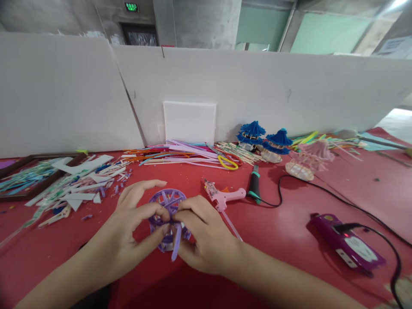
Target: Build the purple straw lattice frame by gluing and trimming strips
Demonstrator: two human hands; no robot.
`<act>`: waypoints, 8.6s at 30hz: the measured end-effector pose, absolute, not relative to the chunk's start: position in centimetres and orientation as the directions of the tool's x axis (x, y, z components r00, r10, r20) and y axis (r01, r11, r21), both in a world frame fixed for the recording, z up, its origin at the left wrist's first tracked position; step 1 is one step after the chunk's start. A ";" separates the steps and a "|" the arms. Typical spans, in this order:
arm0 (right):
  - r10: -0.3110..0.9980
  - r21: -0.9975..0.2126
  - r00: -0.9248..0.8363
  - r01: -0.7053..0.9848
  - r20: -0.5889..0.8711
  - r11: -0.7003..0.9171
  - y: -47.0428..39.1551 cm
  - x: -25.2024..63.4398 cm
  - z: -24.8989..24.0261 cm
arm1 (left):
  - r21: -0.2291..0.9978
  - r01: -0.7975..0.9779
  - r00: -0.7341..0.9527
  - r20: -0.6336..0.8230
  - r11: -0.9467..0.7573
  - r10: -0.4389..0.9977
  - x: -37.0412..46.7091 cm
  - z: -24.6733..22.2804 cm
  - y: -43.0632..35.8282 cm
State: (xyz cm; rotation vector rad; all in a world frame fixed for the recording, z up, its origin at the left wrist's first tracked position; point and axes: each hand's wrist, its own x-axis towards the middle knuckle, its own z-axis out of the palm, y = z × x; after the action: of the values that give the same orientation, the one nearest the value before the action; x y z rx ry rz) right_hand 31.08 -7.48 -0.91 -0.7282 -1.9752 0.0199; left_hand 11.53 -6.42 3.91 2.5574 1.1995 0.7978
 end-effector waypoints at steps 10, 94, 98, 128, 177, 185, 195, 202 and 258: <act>0.463 -0.255 -0.328 0.515 0.823 0.818 -7.5 30.9 -0.5 | 0.325 0.680 0.515 0.427 -0.658 0.743 11.8 3.9 -6.7; 0.568 -0.438 -0.269 0.415 0.778 0.797 -7.7 30.1 -0.2 | 0.297 0.664 0.460 0.562 -0.687 0.687 11.6 2.3 -7.3; 0.538 -0.375 -0.287 0.466 0.792 0.801 -7.7 30.0 -0.2 | 0.274 0.672 0.442 0.597 -0.688 0.670 11.6 1.9 -7.4; 0.470 -0.299 -0.303 0.470 0.829 0.830 -7.4 30.7 -1.0 | 0.244 0.648 0.367 0.730 -0.721 0.577 8.7 3.8 -7.1; 0.426 -0.206 -0.390 0.492 0.817 0.846 -7.3 31.1 -1.0 | 0.076 0.774 0.534 0.456 -0.629 0.712 11.8 4.6 -11.0; 0.484 -0.284 -0.415 0.456 0.771 0.843 -7.6 31.1 -1.2 | 0.070 0.832 0.492 0.364 -0.550 0.791 10.0 4.2 -10.6; 0.467 -0.241 -0.444 0.475 0.764 0.846 -7.5 30.8 -0.9 | 0.128 0.784 0.502 0.445 -0.607 0.742 9.6 3.8 -9.5; 0.472 -0.258 -0.435 0.464 0.767 0.847 -7.5 31.2 -1.1 | 0.299 0.728 0.477 0.426 -0.617 0.769 9.1 3.4 -9.1; 0.676 -0.593 -0.393 0.325 0.624 0.737 -6.9 30.8 0.3 | 0.511 0.615 0.330 0.526 -0.601 0.784 8.0 4.6 -7.2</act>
State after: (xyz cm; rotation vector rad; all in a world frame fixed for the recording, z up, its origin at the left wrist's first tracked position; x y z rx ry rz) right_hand 30.78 -6.94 0.28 -0.7596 -2.0019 0.4726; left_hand 8.04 -7.19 4.64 2.3743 1.2719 1.1300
